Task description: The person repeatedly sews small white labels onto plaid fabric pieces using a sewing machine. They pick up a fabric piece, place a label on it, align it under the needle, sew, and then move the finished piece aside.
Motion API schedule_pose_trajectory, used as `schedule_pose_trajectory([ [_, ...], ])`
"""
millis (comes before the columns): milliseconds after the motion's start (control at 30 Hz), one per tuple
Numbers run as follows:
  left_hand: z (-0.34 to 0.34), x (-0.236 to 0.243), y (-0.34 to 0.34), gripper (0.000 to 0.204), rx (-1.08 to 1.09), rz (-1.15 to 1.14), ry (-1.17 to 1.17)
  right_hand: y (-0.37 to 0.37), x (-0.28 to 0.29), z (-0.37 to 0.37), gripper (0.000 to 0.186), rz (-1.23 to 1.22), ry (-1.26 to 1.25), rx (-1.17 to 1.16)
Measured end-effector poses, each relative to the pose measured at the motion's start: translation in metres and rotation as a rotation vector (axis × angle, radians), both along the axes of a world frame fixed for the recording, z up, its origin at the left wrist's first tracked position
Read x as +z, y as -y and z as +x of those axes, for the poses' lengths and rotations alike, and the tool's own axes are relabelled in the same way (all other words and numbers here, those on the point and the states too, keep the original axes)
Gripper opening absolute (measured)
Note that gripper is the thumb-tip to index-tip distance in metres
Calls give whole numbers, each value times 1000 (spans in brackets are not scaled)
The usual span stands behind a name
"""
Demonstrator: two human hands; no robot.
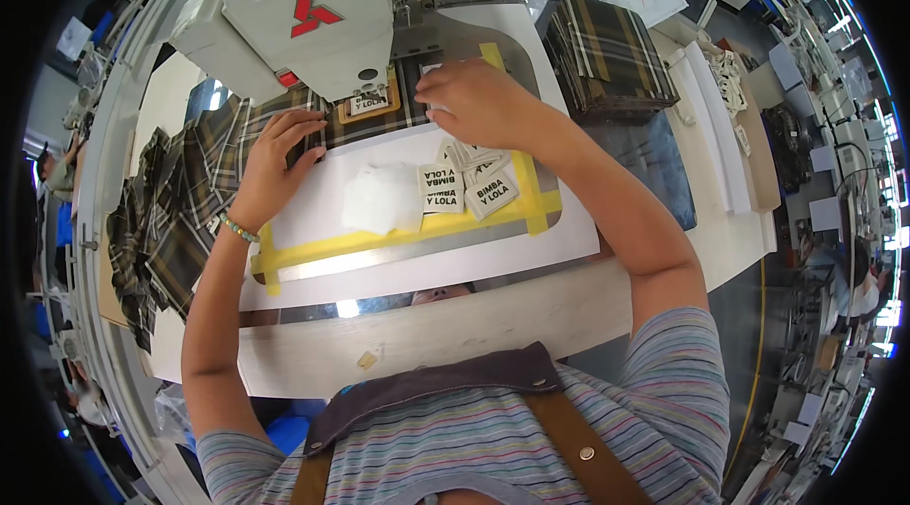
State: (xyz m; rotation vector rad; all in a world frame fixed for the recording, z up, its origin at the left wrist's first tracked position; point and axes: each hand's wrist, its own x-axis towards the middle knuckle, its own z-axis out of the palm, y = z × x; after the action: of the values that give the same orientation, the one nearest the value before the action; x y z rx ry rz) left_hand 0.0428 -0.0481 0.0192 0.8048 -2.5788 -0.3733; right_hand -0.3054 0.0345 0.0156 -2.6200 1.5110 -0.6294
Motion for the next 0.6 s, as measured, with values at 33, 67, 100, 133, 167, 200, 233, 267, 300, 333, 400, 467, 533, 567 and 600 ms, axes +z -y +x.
schedule_pose_trajectory([
  [33,0,-1,0,35,9,8,-3,0,-5,5,28,17,-55,9],
  [67,0,-1,0,35,20,22,-3,-1,-8,7,29,-2,-95,-2],
  [100,-2,-1,0,35,30,36,-4,-3,-10,8,30,-20,-136,-14],
  [133,-4,-2,0,36,41,54,-8,-5,-12,10,31,-35,-179,-25],
  [167,-5,-3,1,37,46,53,-6,-6,-13,9,31,-49,-183,-23],
  [200,-6,-4,3,37,51,53,-5,-8,-14,6,31,-63,-186,-23],
  [233,-6,-5,4,38,57,53,-3,-10,-14,7,31,-76,-190,-20],
  [267,-8,-6,6,40,58,66,-13,-12,-12,7,32,-54,-200,-18],
  [300,-9,-6,7,41,59,79,-23,-14,-9,6,32,-32,-211,-16],
  [333,-9,-5,8,42,61,92,-32,-15,-2,8,32,-9,-221,-13],
  [400,-13,-1,5,43,59,112,-26,-18,19,15,31,61,-321,-49],
  [467,-17,-3,4,42,48,110,-33,-20,28,19,26,71,-378,-75],
  [533,-21,-10,6,41,41,89,-49,-22,28,17,23,23,-387,-79],
  [567,-23,-12,6,38,51,95,-59,-23,28,17,23,23,-388,-79],
  [600,-25,-14,6,35,62,102,-68,-25,27,16,24,23,-389,-78],
])
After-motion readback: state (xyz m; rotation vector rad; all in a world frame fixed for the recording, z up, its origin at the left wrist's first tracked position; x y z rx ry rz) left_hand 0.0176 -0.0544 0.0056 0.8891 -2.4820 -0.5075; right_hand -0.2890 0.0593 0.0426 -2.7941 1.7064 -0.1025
